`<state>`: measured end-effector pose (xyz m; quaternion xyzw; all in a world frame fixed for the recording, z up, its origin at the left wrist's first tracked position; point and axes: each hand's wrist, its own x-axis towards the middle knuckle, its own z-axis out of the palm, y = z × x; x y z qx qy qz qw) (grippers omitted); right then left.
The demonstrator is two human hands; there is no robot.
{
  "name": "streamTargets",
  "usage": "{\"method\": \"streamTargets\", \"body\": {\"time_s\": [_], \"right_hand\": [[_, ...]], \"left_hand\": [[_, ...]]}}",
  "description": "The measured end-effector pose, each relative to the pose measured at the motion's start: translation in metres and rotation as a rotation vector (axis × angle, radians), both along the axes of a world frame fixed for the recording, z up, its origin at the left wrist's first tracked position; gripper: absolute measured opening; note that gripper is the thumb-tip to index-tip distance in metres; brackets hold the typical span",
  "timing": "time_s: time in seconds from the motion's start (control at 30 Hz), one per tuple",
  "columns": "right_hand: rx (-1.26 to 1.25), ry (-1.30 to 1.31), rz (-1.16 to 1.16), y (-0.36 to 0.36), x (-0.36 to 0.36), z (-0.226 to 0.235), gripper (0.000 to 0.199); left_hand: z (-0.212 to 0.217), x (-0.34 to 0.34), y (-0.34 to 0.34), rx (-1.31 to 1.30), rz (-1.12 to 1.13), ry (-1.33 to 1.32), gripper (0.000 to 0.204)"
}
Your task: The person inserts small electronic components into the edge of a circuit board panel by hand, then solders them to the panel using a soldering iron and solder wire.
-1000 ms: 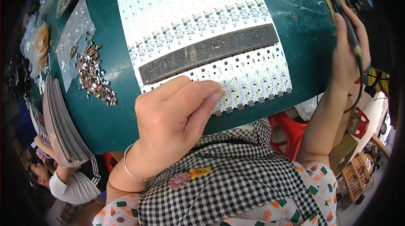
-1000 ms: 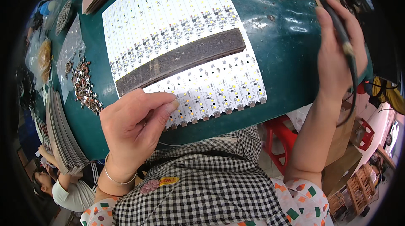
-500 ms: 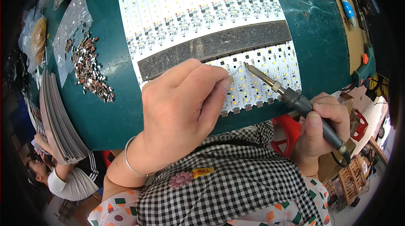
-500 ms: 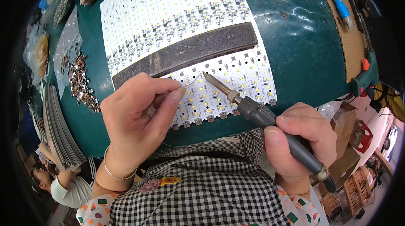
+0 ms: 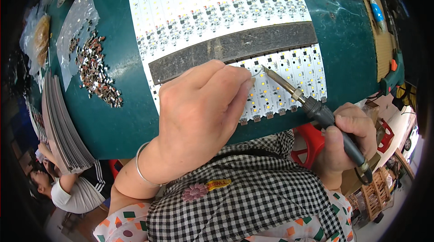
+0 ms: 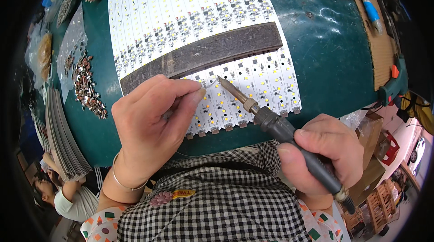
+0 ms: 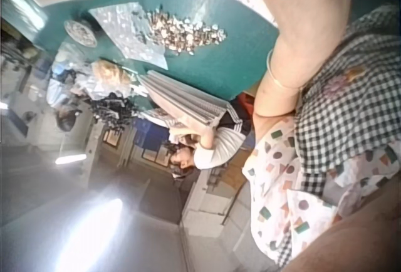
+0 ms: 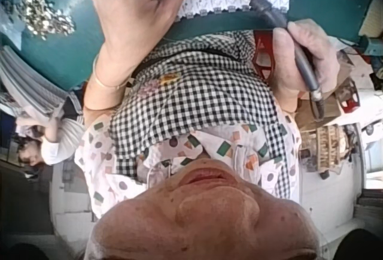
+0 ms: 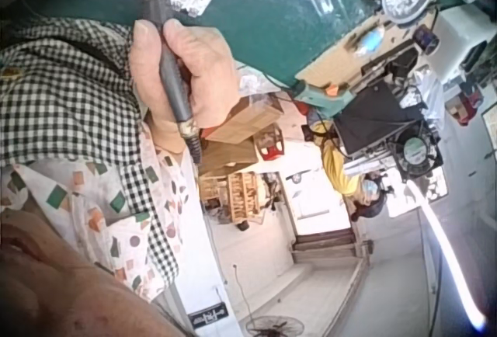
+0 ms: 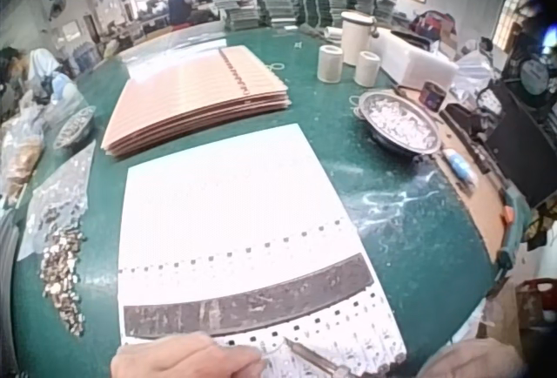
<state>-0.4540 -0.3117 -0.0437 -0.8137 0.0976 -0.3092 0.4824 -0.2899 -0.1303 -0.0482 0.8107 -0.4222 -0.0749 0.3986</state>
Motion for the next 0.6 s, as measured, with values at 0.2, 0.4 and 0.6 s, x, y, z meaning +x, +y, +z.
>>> {"method": "streamTargets", "body": {"time_s": [0.2, 0.4, 0.6], "right_hand": [[-0.056, 0.039, 0.079, 0.000, 0.002, 0.004, 0.029], [0.142, -0.075, -0.201, 0.005, -0.011, -0.003, 0.026], [0.099, -0.047, -0.121, 0.007, -0.008, -0.002, 0.024]], "left_hand": [[-0.001, 0.000, -0.003, 0.003, 0.001, -0.025, 0.013], [0.008, -0.003, 0.003, -0.007, -0.009, 0.003, 0.012], [0.014, 0.001, 0.013, 0.059, 0.060, 0.041, 0.010]]}}
